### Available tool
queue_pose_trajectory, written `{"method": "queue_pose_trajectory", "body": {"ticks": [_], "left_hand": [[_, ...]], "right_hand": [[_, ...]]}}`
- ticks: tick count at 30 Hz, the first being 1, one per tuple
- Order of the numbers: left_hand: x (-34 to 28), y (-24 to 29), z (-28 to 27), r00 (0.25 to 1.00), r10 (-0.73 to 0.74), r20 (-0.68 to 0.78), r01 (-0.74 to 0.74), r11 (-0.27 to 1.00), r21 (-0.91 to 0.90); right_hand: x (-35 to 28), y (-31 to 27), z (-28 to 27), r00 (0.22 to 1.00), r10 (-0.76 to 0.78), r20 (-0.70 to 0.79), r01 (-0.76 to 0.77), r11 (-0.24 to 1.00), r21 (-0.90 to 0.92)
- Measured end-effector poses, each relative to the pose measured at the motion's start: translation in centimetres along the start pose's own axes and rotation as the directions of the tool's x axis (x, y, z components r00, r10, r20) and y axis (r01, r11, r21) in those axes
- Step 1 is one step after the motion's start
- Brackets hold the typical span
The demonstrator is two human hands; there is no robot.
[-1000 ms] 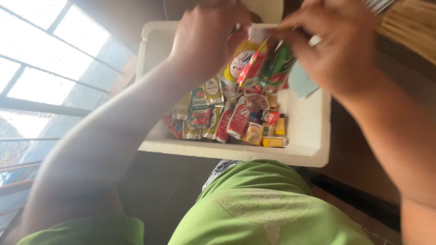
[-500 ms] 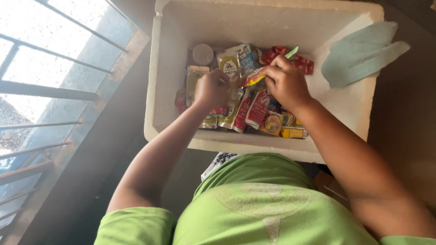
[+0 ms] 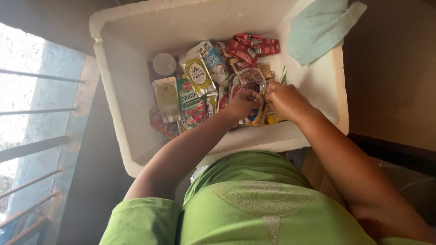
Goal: Organize grocery items from a cooler box onto display shelves.
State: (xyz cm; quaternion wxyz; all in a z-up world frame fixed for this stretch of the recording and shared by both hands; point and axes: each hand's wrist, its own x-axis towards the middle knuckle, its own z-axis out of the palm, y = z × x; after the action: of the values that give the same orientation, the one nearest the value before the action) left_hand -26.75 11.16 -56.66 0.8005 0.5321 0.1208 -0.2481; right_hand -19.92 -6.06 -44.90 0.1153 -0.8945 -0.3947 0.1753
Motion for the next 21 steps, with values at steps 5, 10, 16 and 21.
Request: {"method": "queue_pose_trajectory", "body": {"ticks": [5, 10, 16, 21], "left_hand": [[0.6, -1.1, -0.3, 0.953, -0.063, -0.296, 0.121, 0.976, 0.181], [0.7, -1.6, -4.1, 0.705, 0.470, -0.531, -0.027, 0.766, 0.642], [-0.3, -2.4, -5.1, 0.686, 0.571, -0.451, -0.160, 0.722, 0.673], [0.5, -0.8, -1.4, 0.892, 0.331, -0.309, -0.270, 0.937, 0.223]], "right_hand": [[-0.3, 0.1, 1.5, 0.999, 0.014, -0.033, -0.007, 0.977, 0.211], [0.9, -0.5, 2.3, 0.990, 0.034, -0.134, 0.016, 0.935, 0.354], [1.8, -2.0, 2.2, 0.977, 0.013, -0.215, 0.096, 0.869, 0.486], [1.8, -2.6, 0.8, 0.947, 0.055, -0.315, 0.131, 0.831, 0.540]]}}
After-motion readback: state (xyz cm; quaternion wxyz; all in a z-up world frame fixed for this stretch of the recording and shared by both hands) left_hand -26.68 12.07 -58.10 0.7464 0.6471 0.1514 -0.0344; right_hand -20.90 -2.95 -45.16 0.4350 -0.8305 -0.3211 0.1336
